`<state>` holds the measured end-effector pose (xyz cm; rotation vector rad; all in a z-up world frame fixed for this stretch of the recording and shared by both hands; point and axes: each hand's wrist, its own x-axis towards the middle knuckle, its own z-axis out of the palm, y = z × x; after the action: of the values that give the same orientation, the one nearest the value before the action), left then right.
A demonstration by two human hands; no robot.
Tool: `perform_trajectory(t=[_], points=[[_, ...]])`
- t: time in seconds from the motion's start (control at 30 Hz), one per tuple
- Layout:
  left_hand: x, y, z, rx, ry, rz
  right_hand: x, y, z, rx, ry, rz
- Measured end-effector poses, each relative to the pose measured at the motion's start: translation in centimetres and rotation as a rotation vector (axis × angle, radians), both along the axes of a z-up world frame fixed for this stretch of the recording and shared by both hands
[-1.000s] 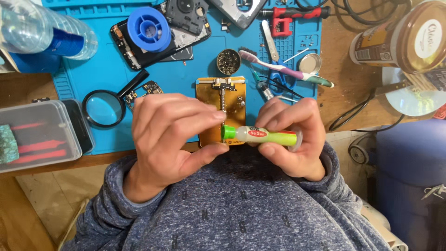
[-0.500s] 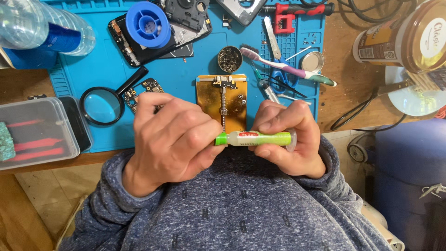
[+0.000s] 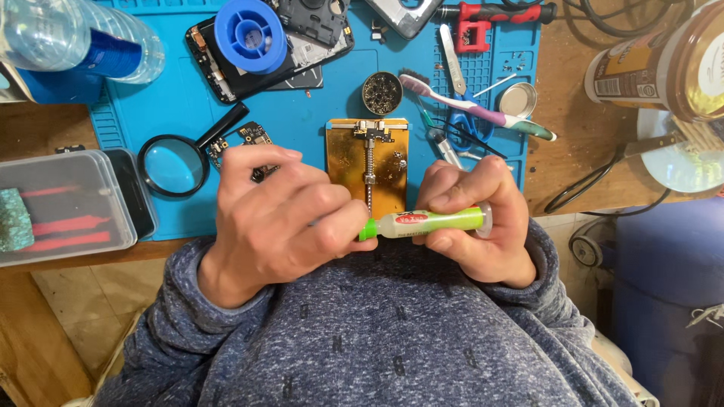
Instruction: The person applies a liquid from a syringe onto a small circuit board held in a vise. They use a cotton swab to spread the liquid and clean the board's surface. The person then uses tweezers to position a small component and a pair of scissors to trim a wire.
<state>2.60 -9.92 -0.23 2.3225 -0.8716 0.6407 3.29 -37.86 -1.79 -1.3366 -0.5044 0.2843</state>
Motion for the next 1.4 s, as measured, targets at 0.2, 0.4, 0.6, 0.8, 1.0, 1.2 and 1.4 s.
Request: perform_trajectory(t=[0.2,0.4,0.6,0.8,1.0,1.2,1.4], points=[[-0.1,-0.4,-0.9,0.000,0.015,-0.011,0.3,-0.4,-0.7,-0.023,-0.091,0.032],[0.1,-0.6,0.2,-0.169,0.177,-0.066,1.2,-1.1,0.0,-0.142,-0.320,0.108],[0.1,2.7,-1.3,-0.286,0.222,0.073,0.1,-0.6,0.4,0.041,-0.044,-0.208],[0.3,5.1,-0.7,0.123,0.186,0.268,-0.2,-0.3,0.6,0.052,0.008,-0.214],[0.5,4.8,-1.0,0.268,0.150,0.334,0.7,-0.4,0.6,0.029,-0.055,-0.159],[0.6,5.1,-1.3,0.349,0.201,0.339,0.4,-0.7,1.0,-0.068,-0.095,-0.313],[0.6,4.1,-2.1,-0.008,0.178,0.194,0.7,-0.4,1.1,-0.067,-0.180,-0.162]])
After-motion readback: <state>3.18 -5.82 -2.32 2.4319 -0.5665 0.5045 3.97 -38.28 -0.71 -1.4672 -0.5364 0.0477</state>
